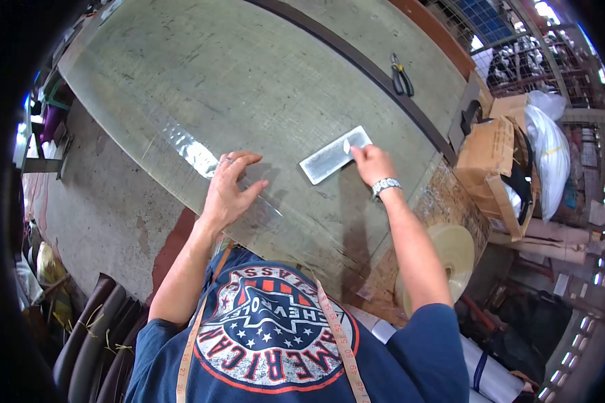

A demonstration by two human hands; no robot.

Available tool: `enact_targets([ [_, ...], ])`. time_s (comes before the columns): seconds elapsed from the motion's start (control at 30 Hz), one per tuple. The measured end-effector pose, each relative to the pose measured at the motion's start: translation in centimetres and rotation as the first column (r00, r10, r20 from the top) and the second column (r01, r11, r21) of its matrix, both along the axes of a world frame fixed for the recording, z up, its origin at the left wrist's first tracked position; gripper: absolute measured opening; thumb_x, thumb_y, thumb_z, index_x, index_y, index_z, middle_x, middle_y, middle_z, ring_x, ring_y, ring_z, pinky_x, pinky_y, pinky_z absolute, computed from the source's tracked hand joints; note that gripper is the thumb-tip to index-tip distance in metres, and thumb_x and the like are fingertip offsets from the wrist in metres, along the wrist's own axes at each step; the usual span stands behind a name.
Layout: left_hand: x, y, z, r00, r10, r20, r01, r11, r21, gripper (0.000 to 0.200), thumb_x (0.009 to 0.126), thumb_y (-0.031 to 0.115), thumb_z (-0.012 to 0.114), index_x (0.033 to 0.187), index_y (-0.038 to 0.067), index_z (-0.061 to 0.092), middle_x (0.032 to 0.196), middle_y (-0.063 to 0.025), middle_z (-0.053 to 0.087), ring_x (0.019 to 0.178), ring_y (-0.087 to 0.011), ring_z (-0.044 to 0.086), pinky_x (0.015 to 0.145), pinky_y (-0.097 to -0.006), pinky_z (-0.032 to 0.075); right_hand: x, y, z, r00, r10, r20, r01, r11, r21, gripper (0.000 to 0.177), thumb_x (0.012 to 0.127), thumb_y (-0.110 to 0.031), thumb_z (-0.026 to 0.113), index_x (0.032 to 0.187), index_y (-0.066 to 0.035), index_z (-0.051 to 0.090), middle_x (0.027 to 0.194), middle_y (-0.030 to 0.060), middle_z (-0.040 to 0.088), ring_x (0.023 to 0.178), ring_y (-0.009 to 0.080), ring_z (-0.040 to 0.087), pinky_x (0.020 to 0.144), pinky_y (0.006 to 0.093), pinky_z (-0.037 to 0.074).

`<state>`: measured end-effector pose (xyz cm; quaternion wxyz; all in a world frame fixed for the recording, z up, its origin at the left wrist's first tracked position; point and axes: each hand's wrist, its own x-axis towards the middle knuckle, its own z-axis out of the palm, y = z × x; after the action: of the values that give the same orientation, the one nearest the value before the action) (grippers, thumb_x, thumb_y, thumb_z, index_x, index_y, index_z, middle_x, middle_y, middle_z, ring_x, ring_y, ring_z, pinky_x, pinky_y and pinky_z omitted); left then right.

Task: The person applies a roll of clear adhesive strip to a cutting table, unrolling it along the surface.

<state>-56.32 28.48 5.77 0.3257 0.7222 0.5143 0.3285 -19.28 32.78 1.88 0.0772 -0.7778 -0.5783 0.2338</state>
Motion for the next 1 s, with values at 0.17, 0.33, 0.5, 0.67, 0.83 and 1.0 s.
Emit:
enact_targets([
  [0.17, 0.6, -0.2, 0.1, 0.999, -0.035, -0.027, 0.037, 0.998, 0.047, 0.044, 0.084, 0.014, 0.081, 0.124, 0.004, 0.067, 0.126, -0.0118, 0.066, 0.114, -0.0310, 0.060, 0.095, -0.0411, 0.052, -2.1, -3.0, -1.4, 0.991, -0.035, -0.126, 0.057, 0.982, 0.178, 0.049, 0.096, -0.048, 0.067, 0.080, -0.001, 0.068, 0.078, 0.0243, 0.068, 0.072, 0.0417, 0.066, 0.068, 0.0453, 0.052],
  [0.33, 1.9, -0.5, 0.2, 1.000, -0.008, 0.023, 0.009, 0.998, -0.059, 0.040, 0.088, 0.014, 0.075, 0.126, 0.003, 0.067, 0.127, -0.0137, 0.066, 0.118, -0.0331, 0.060, 0.100, -0.0424, 0.050, -1.5, -3.2, -0.9, 0.978, -0.116, -0.172, 0.139, 0.982, 0.129, 0.051, 0.098, -0.048, 0.065, 0.079, -0.001, 0.066, 0.075, 0.0220, 0.067, 0.068, 0.0397, 0.066, 0.064, 0.0442, 0.051],
  [0.5, 2.7, 0.1, -0.2, 0.979, 0.126, 0.161, -0.097, 0.980, -0.174, 0.035, 0.097, 0.017, 0.066, 0.128, 0.001, 0.066, 0.126, -0.0168, 0.069, 0.117, -0.0308, 0.065, 0.101, -0.0407, 0.050, -6.8, -8.4, 3.8, 0.964, 0.068, -0.258, -0.100, 0.988, -0.114, 0.052, 0.103, -0.047, 0.061, 0.074, -0.003, 0.063, 0.060, 0.0114, 0.062, 0.050, 0.0183, 0.059, 0.049, 0.0362, 0.046],
  [0.67, 3.9, -0.5, 1.8, 0.891, 0.160, 0.424, 0.114, 0.827, -0.551, 0.038, 0.103, 0.023, 0.062, 0.131, -0.002, 0.065, 0.123, -0.0119, 0.071, 0.116, -0.0183, 0.063, 0.104, -0.0356, 0.047, -7.9, -10.3, 5.8, 0.373, -0.343, -0.862, 0.009, 0.931, -0.366, 0.043, 0.108, -0.044, 0.055, 0.080, -0.011, 0.059, 0.057, -0.0001, 0.055, 0.042, 0.0094, 0.046, 0.041, 0.0257, 0.034],
  [0.83, 7.2, -2.2, 5.3, 0.699, 0.004, 0.716, 0.482, 0.737, -0.474, 0.056, 0.099, 0.034, 0.071, 0.133, -0.010, 0.062, 0.115, -0.0125, 0.070, 0.108, -0.0160, 0.065, 0.098, -0.0329, 0.051, -10.1, -11.7, 6.8, -0.087, -0.268, -0.960, -0.089, 0.962, -0.260, 0.043, 0.111, -0.042, 0.048, 0.089, -0.006, 0.056, 0.059, 0.0042, 0.054, 0.041, 0.0105, 0.043, 0.040, 0.0252, 0.033],
  [1.0, 8.3, -2.5, 8.2, 0.660, 0.136, 0.739, 0.506, 0.647, -0.571, 0.048, 0.096, 0.027, 0.077, 0.126, -0.009, 0.067, 0.103, -0.0105, 0.071, 0.078, -0.0112, 0.067, 0.073, -0.0271, 0.057, -10.0, -12.0, 6.6, -0.116, -0.173, -0.978, -0.063, 0.984, -0.167, 0.046, 0.109, -0.045, 0.050, 0.101, -0.001, 0.061, 0.057, 0.0030, 0.051, 0.041, 0.0110, 0.044, 0.040, 0.0258, 0.034],
])
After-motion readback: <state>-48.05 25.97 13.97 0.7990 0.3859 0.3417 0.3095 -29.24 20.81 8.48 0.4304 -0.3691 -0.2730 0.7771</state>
